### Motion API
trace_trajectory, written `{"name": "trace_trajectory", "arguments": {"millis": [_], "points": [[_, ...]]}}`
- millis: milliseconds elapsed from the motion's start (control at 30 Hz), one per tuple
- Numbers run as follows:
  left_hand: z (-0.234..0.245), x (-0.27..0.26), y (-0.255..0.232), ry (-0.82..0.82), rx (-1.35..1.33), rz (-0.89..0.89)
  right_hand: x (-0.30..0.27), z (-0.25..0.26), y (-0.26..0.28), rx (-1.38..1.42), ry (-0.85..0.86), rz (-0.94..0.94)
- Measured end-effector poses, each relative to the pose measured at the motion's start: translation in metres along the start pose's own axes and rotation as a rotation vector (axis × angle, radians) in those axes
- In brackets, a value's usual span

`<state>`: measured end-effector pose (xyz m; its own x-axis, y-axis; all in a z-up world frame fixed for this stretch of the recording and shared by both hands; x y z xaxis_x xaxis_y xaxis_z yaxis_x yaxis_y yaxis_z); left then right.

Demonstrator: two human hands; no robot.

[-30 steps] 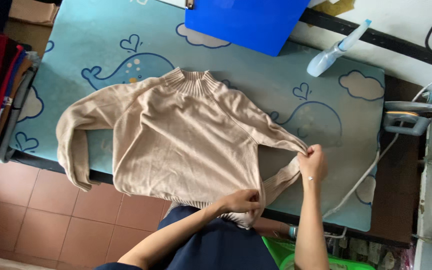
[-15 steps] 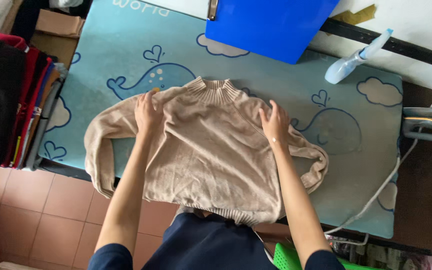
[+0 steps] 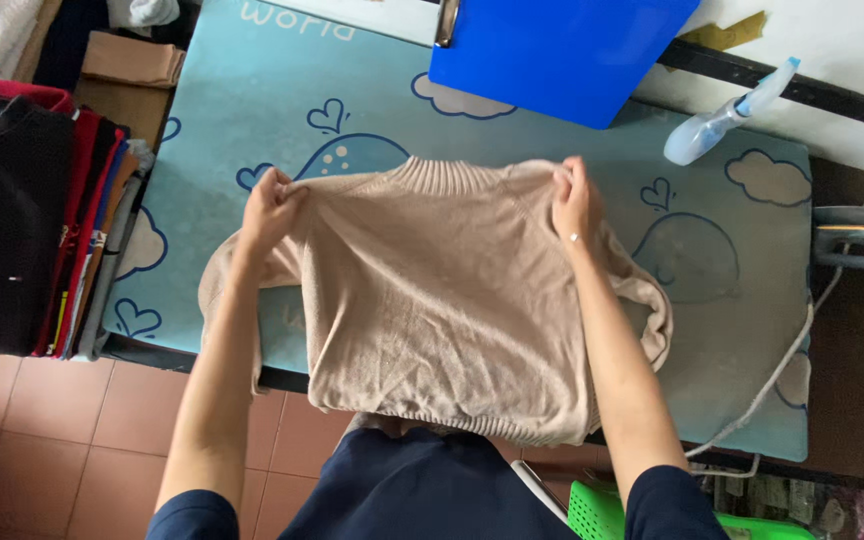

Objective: The person irons a black sweatshirt and a tan sweater on a table, uses a blue clipboard as a folding guide to fold the sweatshirt, and sprays the sweater with water from a spray bottle before ironing it.

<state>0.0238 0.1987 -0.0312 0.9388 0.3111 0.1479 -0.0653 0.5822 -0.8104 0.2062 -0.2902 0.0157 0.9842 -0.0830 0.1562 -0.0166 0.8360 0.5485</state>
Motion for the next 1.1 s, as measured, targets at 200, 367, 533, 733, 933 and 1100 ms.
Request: {"name": "trace_trajectory", "arguments": {"millis": [200, 367, 533, 733, 933, 1100], "points": [[0.085, 0.013, 0.009, 0.054, -0.044, -0.138, 0.047, -0.03, 0.075, -0.05, -0.072, 0.249], [0.148, 0.006, 0.019, -0.283, 0.245, 0.145, 0.055, -0.063, 0.205, -0.222, -0.305, 0.434], [0.179, 0.004, 0.065, -0.564, 0.551, 0.022, 0.075, -0.141, 0.317, -0.079, -0.081, 0.327], [0.201, -0.008, 0.072, -0.682, 0.79, 0.108, 0.093, -0.259, 0.373, 0.163, 0.072, 0.342], [0.172, -0.043, 0.012, -0.629, 0.912, -0.042, 0.021, -0.248, 0.376, 0.288, 0.526, 0.519], [0.083, -0.1, -0.07, -0.488, 0.78, -0.359, -0.019, -0.18, 0.293, 0.227, 0.426, 0.595]]}}
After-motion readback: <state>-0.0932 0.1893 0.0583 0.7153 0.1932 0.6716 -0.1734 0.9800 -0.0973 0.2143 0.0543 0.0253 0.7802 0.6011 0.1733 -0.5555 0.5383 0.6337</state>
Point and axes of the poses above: each hand's wrist, its own x-axis towards the middle knuckle, its own z-axis out of the back of the hand, y = z × x, the point moved 2 cm from there along x, towards the middle knuckle, and after that the axes turned 13 degrees about -z, right-handed, at the moved point
